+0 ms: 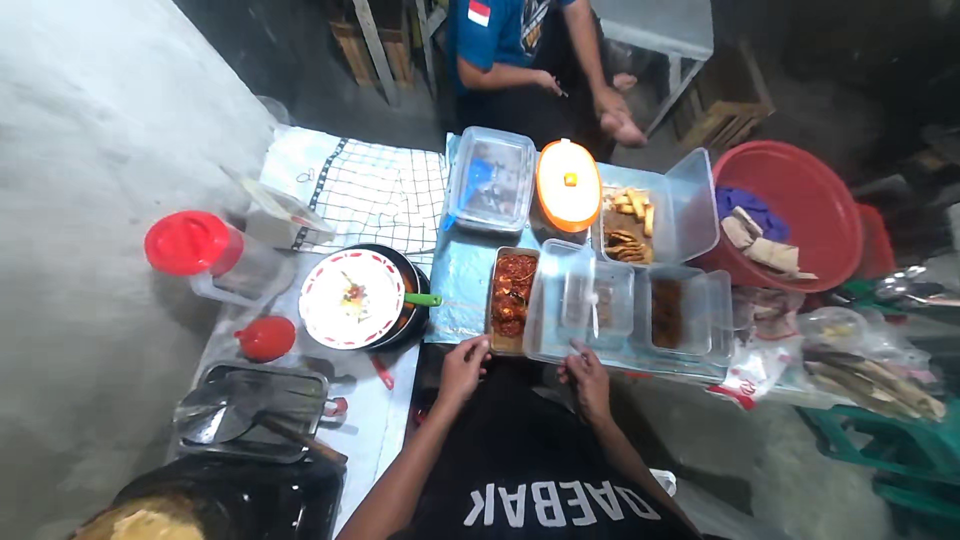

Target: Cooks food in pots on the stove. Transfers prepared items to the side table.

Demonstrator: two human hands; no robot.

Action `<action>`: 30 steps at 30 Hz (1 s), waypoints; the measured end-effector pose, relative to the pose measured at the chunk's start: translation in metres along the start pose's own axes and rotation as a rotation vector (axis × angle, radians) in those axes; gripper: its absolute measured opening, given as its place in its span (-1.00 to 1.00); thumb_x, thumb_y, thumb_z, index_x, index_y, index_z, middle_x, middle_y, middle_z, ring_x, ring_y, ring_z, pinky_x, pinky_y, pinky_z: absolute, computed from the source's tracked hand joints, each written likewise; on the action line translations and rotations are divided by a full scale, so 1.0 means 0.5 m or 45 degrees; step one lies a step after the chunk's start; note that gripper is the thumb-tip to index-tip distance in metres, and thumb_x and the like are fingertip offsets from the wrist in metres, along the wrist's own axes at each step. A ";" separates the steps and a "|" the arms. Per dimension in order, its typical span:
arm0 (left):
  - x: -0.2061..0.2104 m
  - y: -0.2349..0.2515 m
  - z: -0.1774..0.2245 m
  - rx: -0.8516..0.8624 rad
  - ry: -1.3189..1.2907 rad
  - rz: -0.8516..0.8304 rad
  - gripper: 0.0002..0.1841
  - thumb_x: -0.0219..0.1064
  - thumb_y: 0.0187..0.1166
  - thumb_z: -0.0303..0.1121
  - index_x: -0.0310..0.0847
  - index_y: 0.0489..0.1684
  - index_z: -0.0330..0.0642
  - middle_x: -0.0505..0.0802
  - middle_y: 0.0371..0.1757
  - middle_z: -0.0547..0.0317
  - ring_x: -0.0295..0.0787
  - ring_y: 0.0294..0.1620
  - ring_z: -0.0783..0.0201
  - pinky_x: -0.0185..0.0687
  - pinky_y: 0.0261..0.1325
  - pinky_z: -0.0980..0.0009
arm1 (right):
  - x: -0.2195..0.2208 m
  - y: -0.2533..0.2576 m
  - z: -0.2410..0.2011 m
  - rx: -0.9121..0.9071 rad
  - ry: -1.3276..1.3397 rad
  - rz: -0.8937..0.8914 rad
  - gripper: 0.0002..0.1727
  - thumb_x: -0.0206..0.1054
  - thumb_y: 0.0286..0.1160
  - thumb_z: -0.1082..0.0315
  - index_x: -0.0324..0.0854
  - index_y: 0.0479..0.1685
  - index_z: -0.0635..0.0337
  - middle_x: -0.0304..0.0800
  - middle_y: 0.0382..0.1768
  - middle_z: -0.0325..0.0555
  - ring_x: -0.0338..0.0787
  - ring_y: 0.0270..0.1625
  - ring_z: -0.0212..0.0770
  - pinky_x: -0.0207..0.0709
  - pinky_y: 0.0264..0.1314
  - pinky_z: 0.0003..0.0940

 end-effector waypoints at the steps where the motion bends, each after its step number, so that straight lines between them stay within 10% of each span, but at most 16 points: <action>1: 0.005 0.010 0.008 0.038 0.053 -0.033 -0.65 0.23 0.78 -0.17 0.70 0.35 -0.12 0.84 0.18 0.08 0.86 0.01 0.27 0.84 0.03 0.27 | 0.024 0.010 0.001 0.023 -0.008 -0.042 -0.55 0.23 0.70 0.52 0.42 0.55 0.39 0.85 -0.26 0.04 0.85 -0.37 -0.21 0.80 -0.29 -0.34; 15: 0.029 0.060 0.000 -0.050 0.388 0.045 -0.62 0.45 0.58 -0.27 0.60 0.27 -0.24 0.85 -0.16 0.07 0.86 -0.38 0.26 0.88 -0.23 0.24 | 0.077 0.061 0.022 0.230 -0.642 -0.172 -0.42 0.13 0.87 0.22 0.24 0.85 -0.02 0.86 -0.34 -0.08 0.83 -0.50 -0.26 0.79 -0.41 -0.34; 26: 0.027 0.071 -0.025 -0.161 0.363 -0.034 -0.58 0.29 0.73 -0.10 0.56 0.37 -0.19 0.88 -0.08 0.04 0.90 -0.25 0.22 0.87 -0.11 0.19 | 0.041 0.085 0.027 0.256 -0.822 -0.329 -0.54 0.13 0.85 0.05 0.59 0.52 0.09 0.88 -0.18 -0.09 0.86 -0.38 -0.25 0.81 -0.30 -0.28; 30: 0.029 0.034 -0.043 -0.222 0.253 -0.027 -0.50 0.16 0.78 0.04 0.55 0.41 -0.20 0.84 0.08 -0.07 0.90 -0.08 0.11 0.85 0.03 0.10 | -0.025 0.061 0.039 0.186 -1.074 -0.502 -0.57 0.15 0.84 0.05 0.76 0.24 0.18 0.93 -0.02 -0.04 0.92 -0.08 -0.22 0.80 0.11 -0.18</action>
Point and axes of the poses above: each hand's wrist, its own y-axis towards the middle knuckle, its own x-axis out of the palm, z = x × y, the point moved 1 cm from there along y, towards the middle knuckle
